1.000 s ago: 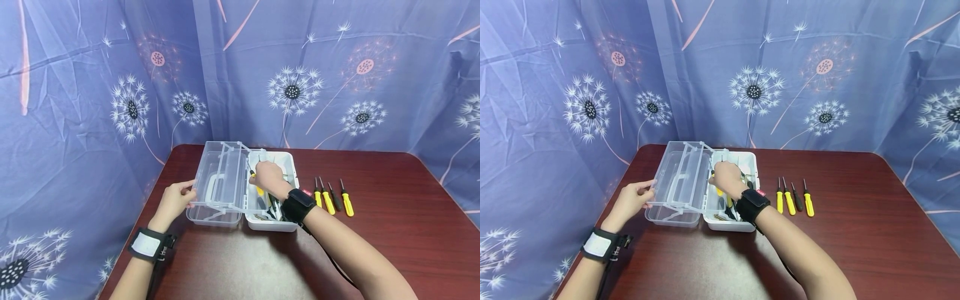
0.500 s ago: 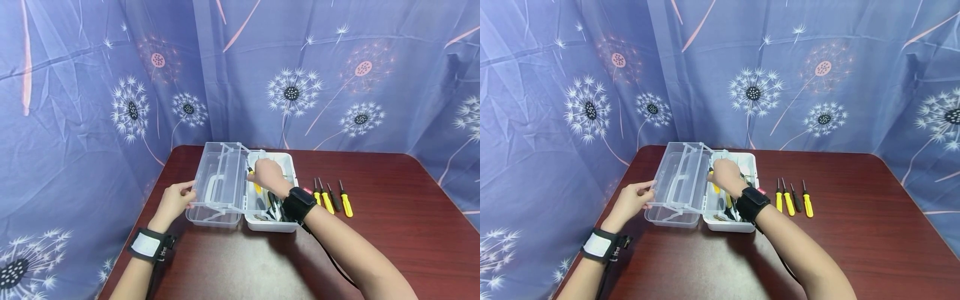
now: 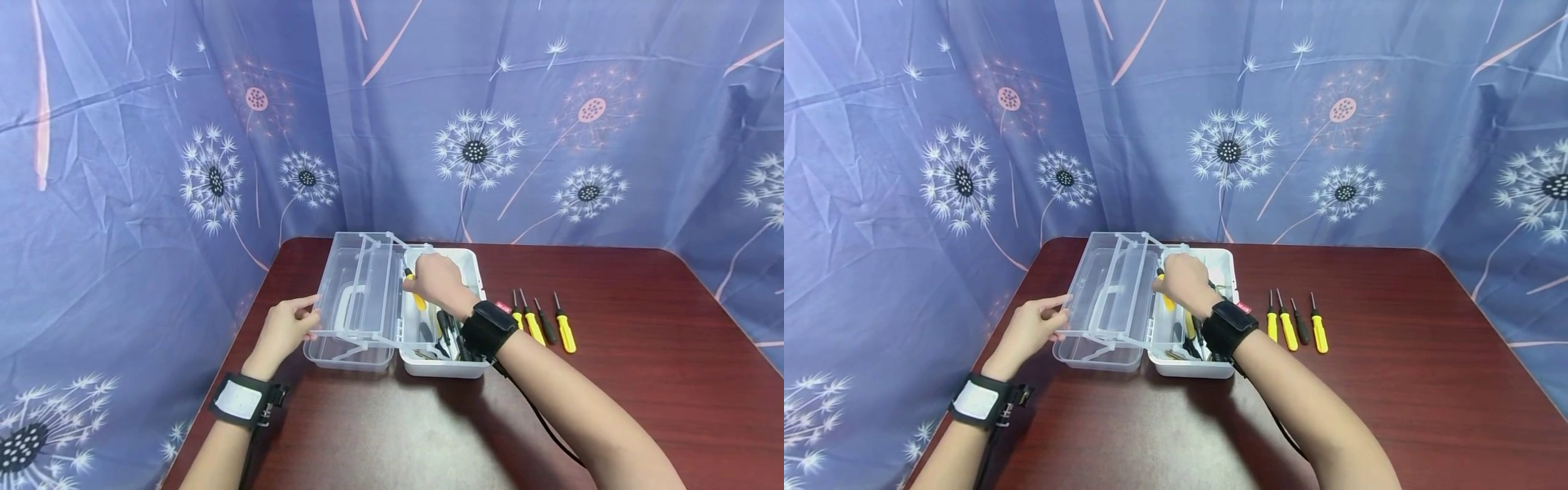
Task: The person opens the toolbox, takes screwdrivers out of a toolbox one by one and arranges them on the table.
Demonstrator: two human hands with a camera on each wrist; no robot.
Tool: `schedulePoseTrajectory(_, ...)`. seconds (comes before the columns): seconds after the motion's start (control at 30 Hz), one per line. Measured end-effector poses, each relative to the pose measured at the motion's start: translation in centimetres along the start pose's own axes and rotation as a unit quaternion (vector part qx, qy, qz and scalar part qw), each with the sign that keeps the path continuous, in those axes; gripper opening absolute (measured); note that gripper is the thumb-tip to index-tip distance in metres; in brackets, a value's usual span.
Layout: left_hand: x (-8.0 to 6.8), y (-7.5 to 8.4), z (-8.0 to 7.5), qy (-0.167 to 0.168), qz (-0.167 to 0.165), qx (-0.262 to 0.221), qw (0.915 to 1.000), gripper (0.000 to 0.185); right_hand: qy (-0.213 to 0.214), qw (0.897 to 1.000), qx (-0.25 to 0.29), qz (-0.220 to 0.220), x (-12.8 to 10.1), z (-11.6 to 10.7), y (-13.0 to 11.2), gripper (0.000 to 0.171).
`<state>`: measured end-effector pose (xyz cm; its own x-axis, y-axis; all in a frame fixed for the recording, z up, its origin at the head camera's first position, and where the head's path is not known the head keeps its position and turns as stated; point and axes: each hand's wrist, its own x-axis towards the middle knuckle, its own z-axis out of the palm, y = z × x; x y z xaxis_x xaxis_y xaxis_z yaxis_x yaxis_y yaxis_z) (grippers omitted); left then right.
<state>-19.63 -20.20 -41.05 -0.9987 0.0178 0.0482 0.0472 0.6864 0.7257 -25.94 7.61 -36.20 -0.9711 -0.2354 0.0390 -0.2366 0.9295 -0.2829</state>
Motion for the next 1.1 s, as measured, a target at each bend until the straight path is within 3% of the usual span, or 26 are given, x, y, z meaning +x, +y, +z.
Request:
schedulePoseTrajectory(0.6, -0.1, 0.5, -0.1, -0.004, 0.0, 0.002, 1.0, 0.043, 0.008, 1.0, 0.008, 0.0, -0.8, -0.7, 2.6, 0.048)
schedulePoseTrajectory(1.1, -0.1, 0.1, 0.0, -0.005, 0.003, 0.008, 1.0, 0.043, 0.01, 0.998, 0.012, 0.056, -2.0, -1.5, 6.0, 0.052)
